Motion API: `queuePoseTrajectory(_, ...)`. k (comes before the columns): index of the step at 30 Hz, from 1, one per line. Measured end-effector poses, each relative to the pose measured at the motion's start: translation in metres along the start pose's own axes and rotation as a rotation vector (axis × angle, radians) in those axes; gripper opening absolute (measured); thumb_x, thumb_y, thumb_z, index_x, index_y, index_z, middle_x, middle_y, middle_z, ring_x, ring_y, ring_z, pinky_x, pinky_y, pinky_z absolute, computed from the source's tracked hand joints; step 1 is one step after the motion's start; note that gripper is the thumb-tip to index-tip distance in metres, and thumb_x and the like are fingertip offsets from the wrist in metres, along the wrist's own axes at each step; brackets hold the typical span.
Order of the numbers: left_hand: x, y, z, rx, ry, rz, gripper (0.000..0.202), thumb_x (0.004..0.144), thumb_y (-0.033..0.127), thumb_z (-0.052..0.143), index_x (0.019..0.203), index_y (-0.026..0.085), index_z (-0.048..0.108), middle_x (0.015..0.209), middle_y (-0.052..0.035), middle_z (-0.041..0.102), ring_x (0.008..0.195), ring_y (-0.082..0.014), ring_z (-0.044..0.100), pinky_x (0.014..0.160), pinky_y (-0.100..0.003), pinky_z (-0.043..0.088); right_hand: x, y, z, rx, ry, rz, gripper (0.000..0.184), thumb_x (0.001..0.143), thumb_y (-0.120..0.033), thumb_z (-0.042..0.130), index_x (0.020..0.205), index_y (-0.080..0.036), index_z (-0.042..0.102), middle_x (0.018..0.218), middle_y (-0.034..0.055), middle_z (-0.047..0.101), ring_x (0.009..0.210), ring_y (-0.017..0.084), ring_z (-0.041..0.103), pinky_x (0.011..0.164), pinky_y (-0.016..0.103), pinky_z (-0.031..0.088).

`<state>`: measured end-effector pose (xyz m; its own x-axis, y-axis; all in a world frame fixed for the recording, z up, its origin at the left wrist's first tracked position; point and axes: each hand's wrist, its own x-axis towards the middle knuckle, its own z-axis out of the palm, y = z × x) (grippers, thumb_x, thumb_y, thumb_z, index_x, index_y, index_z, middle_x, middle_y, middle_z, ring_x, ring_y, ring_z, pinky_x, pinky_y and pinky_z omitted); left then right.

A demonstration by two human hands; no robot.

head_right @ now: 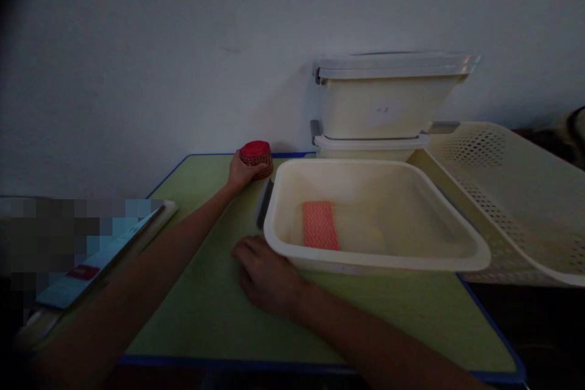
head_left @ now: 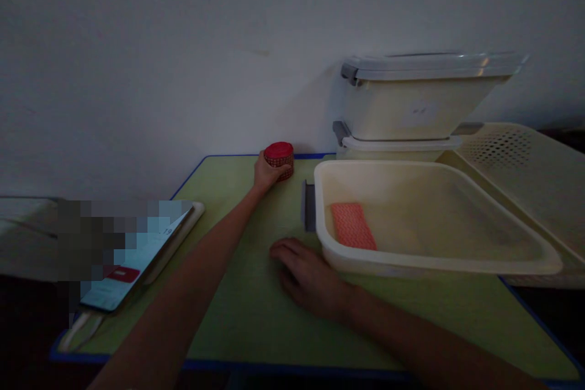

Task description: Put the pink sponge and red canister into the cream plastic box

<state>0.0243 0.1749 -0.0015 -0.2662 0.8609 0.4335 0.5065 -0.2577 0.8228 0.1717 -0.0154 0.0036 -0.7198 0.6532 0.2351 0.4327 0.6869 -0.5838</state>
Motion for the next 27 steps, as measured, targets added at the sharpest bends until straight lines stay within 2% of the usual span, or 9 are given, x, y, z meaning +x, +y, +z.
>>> queuePoseTrajectory(9,-0.065,0.017,-0.045,-0.035,-0.081,0.035,0.061,0.051,0.024,0.078,0.103,0.014,0.049,0.105,-0.0112,0.062,0.099,-0.0225,0.059,0.091,-0.037,0.044,-0.002,-0.006,0.005,0.045,0.170,0.048,0.032,0.072,-0.004,0.044,0.102,-0.016,0.043,0.111,0.0104,0.049,0.109,0.020,0.045,0.096,0.039,0.039)
queuePoseTrajectory(16,-0.115,0.027,-0.078,-0.114,-0.180,0.042,0.063,0.049,0.025,0.078,0.104,0.014,0.048,0.103,-0.0103,0.063,0.098,-0.0222,0.059,0.091,-0.038,0.044,0.000,-0.009,0.008,-0.004,0.247,0.275,0.033,0.072,-0.010,0.043,0.105,-0.015,0.037,0.104,0.0136,0.049,0.105,0.025,0.050,0.088,0.046,0.045)
queuePoseTrajectory(19,-0.122,0.028,-0.084,-0.206,-0.242,0.025,0.064,0.048,0.025,0.078,0.104,0.015,0.047,0.102,-0.0089,0.063,0.096,-0.0213,0.060,0.090,-0.038,0.044,0.003,-0.006,0.012,-0.031,0.278,0.313,0.041,0.073,-0.012,0.042,0.112,-0.011,0.032,0.112,0.0197,0.045,0.114,0.029,0.044,0.093,0.051,0.039)
queuePoseTrajectory(24,-0.122,0.027,-0.089,-0.340,-0.303,-0.031,0.069,0.041,0.027,0.082,0.100,0.016,0.049,0.101,-0.0080,0.063,0.097,-0.0219,0.060,0.090,-0.037,0.045,0.004,0.004,0.020,-0.022,0.261,0.310,0.056,0.072,-0.014,0.044,0.122,-0.006,0.022,0.127,0.0249,0.036,0.126,0.030,0.033,0.103,0.049,0.031)
queuePoseTrajectory(27,-0.125,0.024,-0.090,-0.490,-0.266,-0.179,0.061,0.047,0.033,0.080,0.098,0.017,0.049,0.096,-0.0062,0.064,0.090,-0.0214,0.062,0.081,-0.036,0.049,0.005,0.007,0.021,0.037,0.260,0.290,0.068,0.072,-0.015,0.048,0.130,-0.006,0.014,0.132,0.0252,0.034,0.128,0.029,0.034,0.103,0.049,0.032)
